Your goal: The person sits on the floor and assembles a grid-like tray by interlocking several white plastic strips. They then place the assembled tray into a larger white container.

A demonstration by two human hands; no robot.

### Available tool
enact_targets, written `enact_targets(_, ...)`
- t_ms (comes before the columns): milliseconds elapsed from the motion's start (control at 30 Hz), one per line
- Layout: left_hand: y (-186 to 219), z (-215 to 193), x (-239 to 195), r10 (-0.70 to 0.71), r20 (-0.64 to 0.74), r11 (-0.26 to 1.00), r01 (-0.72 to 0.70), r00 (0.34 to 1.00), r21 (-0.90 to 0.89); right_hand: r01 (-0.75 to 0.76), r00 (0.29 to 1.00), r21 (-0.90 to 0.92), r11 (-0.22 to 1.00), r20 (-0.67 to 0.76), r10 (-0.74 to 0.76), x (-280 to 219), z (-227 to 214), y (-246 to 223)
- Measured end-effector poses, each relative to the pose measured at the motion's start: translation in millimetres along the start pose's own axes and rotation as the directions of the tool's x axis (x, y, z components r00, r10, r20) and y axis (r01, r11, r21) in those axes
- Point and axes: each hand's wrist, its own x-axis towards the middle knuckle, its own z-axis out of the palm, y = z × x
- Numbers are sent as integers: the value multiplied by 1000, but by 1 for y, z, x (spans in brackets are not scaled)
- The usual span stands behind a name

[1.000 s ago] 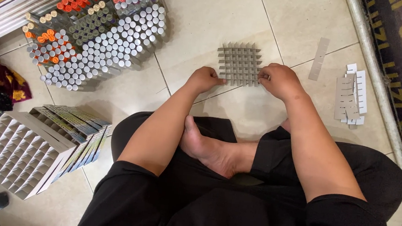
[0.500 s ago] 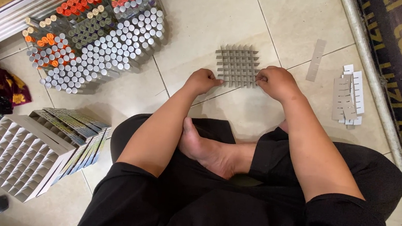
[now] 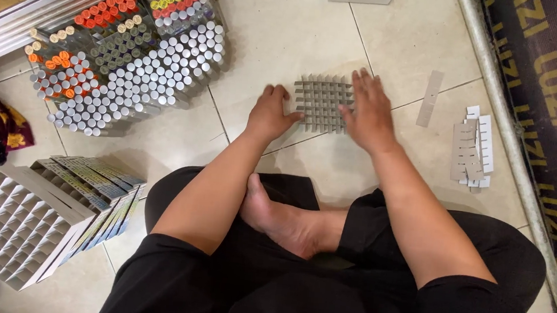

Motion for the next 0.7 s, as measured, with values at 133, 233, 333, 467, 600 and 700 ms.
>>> enact_targets(133,12,-3,-4,118,18,983,-119,993,141,-77,987,-25,997,143,80,9,13,-14)
enact_targets(233,0,8,1,61,105,943,-91,993,319,-46,959,-158,986,270,88,13,45,10)
enact_targets(333,-8,13,9,44,115,930,-83,992,357,-21,948,-176,984,308,75,15,55,18)
enact_targets(467,-1,17,5,52,109,944,-85,993,320,15,966,-199,980,255,36,10,64,23)
enact_targets(600,-16,27,20,4,108,906,-49,994,420,36,971,-218,975,237,17,18,62,25)
enact_targets(700,-2,17,13,32,98,928,-66,995,367,42,970,-219,975,244,13,19,66,25)
